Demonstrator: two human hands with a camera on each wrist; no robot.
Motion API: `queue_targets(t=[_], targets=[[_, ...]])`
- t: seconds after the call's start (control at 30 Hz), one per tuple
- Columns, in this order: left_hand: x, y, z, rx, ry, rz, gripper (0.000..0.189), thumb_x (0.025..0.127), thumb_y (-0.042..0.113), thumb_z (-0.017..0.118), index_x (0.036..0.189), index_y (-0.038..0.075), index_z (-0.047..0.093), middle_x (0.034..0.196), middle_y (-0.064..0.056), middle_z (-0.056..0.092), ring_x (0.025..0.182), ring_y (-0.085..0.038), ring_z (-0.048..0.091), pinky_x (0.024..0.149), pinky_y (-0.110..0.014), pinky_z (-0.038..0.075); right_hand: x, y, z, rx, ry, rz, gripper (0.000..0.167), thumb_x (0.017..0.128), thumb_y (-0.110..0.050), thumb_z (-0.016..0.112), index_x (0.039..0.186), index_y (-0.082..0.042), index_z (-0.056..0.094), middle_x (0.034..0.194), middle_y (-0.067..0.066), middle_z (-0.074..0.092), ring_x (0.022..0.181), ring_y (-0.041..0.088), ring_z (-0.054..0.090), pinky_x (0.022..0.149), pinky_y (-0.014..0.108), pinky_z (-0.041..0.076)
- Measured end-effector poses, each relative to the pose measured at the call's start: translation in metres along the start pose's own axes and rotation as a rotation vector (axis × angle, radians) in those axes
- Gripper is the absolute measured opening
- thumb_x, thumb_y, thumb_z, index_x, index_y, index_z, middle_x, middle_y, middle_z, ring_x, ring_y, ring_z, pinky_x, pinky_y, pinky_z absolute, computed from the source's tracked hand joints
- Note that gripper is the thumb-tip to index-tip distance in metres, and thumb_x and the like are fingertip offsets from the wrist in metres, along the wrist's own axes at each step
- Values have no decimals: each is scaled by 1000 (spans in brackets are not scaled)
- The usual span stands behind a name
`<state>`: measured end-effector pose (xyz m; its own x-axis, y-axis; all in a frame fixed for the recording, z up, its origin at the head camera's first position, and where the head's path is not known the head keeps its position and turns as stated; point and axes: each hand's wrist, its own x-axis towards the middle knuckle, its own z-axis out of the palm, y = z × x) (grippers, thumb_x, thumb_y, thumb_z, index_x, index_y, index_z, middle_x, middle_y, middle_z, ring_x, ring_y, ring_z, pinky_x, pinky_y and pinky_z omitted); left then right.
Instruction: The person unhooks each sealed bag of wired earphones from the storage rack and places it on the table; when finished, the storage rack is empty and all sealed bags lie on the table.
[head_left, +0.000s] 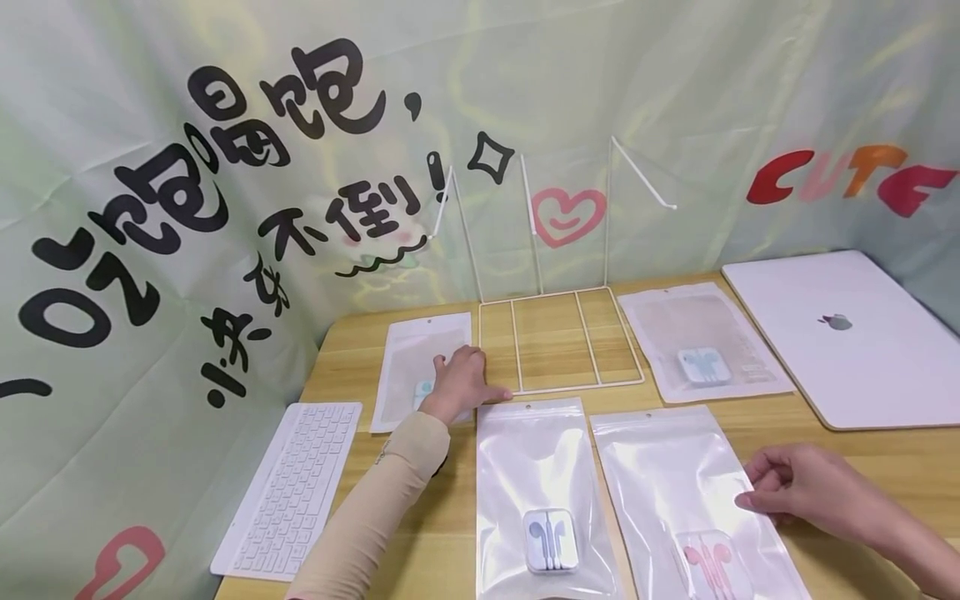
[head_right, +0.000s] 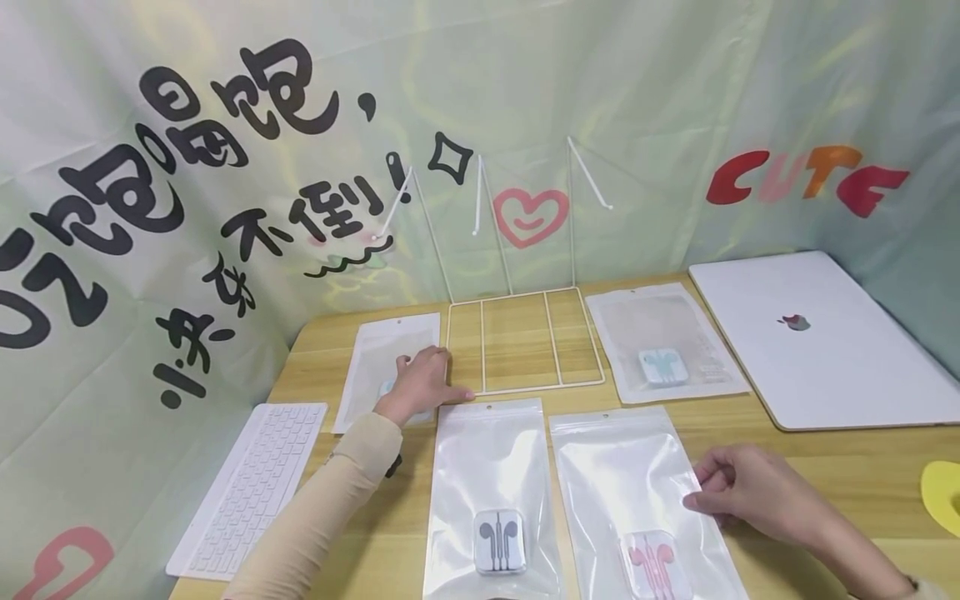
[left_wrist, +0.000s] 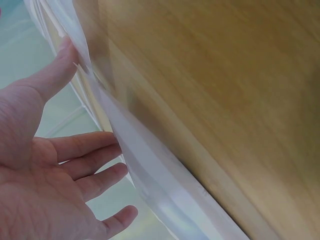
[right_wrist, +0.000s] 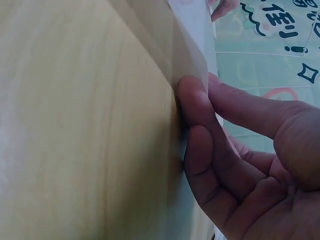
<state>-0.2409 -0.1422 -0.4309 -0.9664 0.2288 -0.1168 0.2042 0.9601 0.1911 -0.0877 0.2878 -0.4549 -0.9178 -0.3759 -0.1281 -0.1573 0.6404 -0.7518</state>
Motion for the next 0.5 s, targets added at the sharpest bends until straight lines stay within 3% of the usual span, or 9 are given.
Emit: queue_targets(t=[0.3, 0.5], targets=[[-1, 0, 0, -6, -2, -7, 48, 77, 58, 79, 83, 14, 59, 138, -8, 53, 125, -22, 47, 95, -52, 25, -1, -2, -3, -107, -3, 73, 27, 86, -33, 77, 78, -11, 62, 56, -7, 54, 50, 6, 51, 50, 24, 41], [-2, 0, 0, -3, 3, -3, 49, 77, 58, 78, 86, 14, 60, 139, -9, 52, 127, -22, 46, 95, -52, 25, -3, -4, -4, -119, -8, 64, 30, 90, -33, 73, 74, -12, 61, 55, -7, 55, 48, 6, 53, 48, 24, 43]])
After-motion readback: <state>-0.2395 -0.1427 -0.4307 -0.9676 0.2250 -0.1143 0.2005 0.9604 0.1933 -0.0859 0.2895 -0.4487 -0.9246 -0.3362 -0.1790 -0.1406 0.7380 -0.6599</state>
